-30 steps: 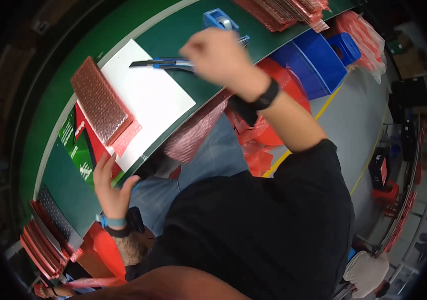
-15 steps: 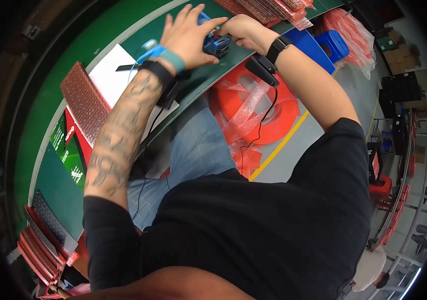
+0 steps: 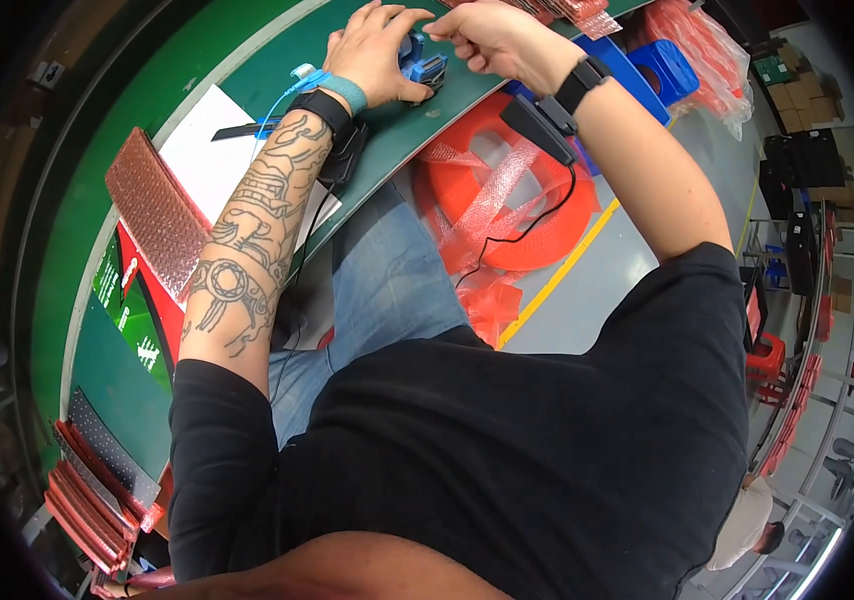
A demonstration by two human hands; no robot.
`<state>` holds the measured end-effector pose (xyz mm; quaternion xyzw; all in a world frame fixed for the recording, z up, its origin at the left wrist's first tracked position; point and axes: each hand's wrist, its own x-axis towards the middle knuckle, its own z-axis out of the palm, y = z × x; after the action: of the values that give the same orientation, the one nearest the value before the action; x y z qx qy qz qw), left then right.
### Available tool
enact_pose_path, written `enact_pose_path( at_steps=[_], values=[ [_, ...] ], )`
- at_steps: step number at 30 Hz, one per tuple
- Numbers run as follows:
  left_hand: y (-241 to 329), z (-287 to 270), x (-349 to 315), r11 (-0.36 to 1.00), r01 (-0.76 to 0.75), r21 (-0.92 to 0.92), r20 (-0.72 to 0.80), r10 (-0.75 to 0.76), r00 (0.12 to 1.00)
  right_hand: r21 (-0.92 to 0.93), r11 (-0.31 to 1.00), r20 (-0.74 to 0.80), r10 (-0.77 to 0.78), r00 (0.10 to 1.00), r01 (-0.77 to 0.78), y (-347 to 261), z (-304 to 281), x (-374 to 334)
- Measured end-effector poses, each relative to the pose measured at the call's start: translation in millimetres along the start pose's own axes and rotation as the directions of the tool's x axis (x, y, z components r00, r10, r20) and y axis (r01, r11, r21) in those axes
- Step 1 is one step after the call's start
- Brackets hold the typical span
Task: Pack electronic components into anti-static bubble wrap sleeves at a production workbench.
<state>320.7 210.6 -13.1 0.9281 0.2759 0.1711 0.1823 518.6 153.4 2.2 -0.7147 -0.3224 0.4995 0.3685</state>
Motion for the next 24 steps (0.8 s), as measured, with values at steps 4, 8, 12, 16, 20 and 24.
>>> enact_pose_path(
  at_steps=[4, 8, 12, 16, 20, 24],
  values=[
    [-9.6, 6.5, -3.0, 1.0, -0.006, -0.015, -0.076, 0.005, 0.997, -0.015, 0.997, -0.037, -0.074, 0.997, 0.074, 14.5, 14.6, -30.3],
    [-6.2, 8.9, -3.2, 0.999, -0.024, 0.025, -0.108, 0.027, 0.994, 0.162, 0.981, -0.085, -0.096, 0.992, 0.108, 42.4, 22.4, -34.1],
    [-4.1, 8.1, -1.6, 0.999, -0.003, 0.052, -0.072, 0.007, 0.997, 0.277, 0.942, -0.152, -0.15, 0.977, 0.188, 56.8, 30.7, -27.0],
    [-4.8, 9.6, -0.3, 0.998, -0.003, 0.058, -0.07, 0.007, 0.998, 0.331, 0.908, -0.211, -0.193, 0.958, 0.256, 70.9, 38.3, -19.3],
    [-5.2, 12.1, 2.2, 0.999, -0.011, 0.05, -0.082, 0.015, 0.997, 0.392, 0.88, -0.234, -0.187, 0.954, 0.269, 73.7, 45.5, -16.5],
    [-23.8, 28.1, 0.0, 0.994, -0.112, -0.016, -0.201, 0.106, 0.974, 0.429, 0.861, -0.238, -0.184, 0.954, 0.274, 72.0, 52.8, -14.2]
  ],
)
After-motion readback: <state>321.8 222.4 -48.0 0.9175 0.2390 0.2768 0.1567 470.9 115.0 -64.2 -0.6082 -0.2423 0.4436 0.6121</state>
